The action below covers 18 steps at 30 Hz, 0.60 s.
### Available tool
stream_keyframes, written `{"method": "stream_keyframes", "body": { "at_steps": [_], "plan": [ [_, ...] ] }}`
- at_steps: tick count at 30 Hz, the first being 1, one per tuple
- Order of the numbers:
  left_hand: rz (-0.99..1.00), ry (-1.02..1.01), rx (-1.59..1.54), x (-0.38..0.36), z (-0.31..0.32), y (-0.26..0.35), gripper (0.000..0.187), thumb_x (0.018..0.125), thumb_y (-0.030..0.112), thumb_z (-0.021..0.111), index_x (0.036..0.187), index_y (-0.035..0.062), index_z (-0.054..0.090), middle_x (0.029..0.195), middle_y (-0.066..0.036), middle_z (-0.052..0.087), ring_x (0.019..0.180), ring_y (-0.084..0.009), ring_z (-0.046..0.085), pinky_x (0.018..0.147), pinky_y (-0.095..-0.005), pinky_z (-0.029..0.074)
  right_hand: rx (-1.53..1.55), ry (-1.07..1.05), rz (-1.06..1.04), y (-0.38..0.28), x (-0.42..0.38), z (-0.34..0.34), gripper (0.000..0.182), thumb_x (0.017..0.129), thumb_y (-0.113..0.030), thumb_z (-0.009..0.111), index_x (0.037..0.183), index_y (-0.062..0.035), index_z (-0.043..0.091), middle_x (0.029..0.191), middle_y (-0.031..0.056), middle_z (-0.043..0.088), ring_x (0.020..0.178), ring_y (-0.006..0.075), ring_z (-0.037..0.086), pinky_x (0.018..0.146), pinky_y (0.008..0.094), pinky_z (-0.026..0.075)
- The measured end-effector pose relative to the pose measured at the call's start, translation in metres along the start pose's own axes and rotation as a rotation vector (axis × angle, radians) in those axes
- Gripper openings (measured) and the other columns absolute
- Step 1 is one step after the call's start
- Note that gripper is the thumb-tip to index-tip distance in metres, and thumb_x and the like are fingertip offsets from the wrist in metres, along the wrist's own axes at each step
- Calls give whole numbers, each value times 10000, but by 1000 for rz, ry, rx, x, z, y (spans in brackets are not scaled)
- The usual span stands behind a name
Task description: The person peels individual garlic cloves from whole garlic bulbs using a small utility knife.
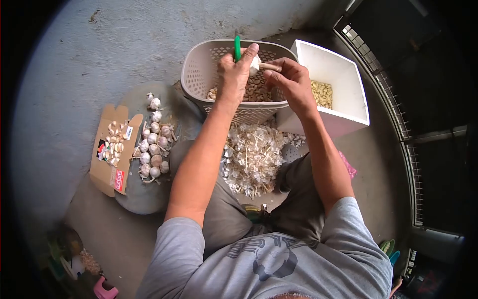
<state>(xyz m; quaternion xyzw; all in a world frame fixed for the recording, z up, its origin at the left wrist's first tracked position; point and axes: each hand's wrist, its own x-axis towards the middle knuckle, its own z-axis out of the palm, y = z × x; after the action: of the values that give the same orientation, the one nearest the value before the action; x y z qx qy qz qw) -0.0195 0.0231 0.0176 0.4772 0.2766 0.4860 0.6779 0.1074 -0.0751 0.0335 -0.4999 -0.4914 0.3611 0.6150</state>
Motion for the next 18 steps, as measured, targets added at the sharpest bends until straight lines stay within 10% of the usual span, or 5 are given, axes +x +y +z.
{"method": "stream_keyframes", "body": {
  "at_steps": [6, 10, 14, 18],
  "plan": [
    [41, -132, 238, -3, -1, -4, 400, 842, 420, 844, 849, 43, 711, 728, 14, 641, 651, -72, 588, 603, -224, 464, -216, -116, 183, 2, -2, -7, 223, 1009, -206, 657, 968, 13, 677, 715, 21, 638, 609, 100, 618, 551, 262, 503],
    [34, -203, 371, -10, -7, 5, 370, 840, 397, 849, 792, 61, 702, 663, 33, 608, 584, -58, 562, 549, -218, 450, -470, -174, -57, 0, -1, -5, 281, 1009, -277, 661, 925, -11, 689, 685, -2, 624, 634, 73, 576, 592, 246, 468],
    [6, -275, 310, -16, -10, 10, 334, 848, 354, 845, 758, 73, 688, 636, 31, 606, 555, -43, 550, 516, -203, 428, -122, -213, 183, -10, -9, -5, 294, 993, -284, 676, 890, -9, 681, 660, -38, 565, 619, 70, 511, 570, 255, 422],
    [-18, -161, 142, -15, -19, 8, 235, 827, 250, 826, 743, 84, 682, 619, 29, 610, 515, -56, 547, 451, -215, 397, -222, -128, 2, -12, -21, 21, 223, 949, -163, 654, 965, 54, 702, 771, 44, 672, 687, 115, 584, 620, 314, 481]
  ]
}}
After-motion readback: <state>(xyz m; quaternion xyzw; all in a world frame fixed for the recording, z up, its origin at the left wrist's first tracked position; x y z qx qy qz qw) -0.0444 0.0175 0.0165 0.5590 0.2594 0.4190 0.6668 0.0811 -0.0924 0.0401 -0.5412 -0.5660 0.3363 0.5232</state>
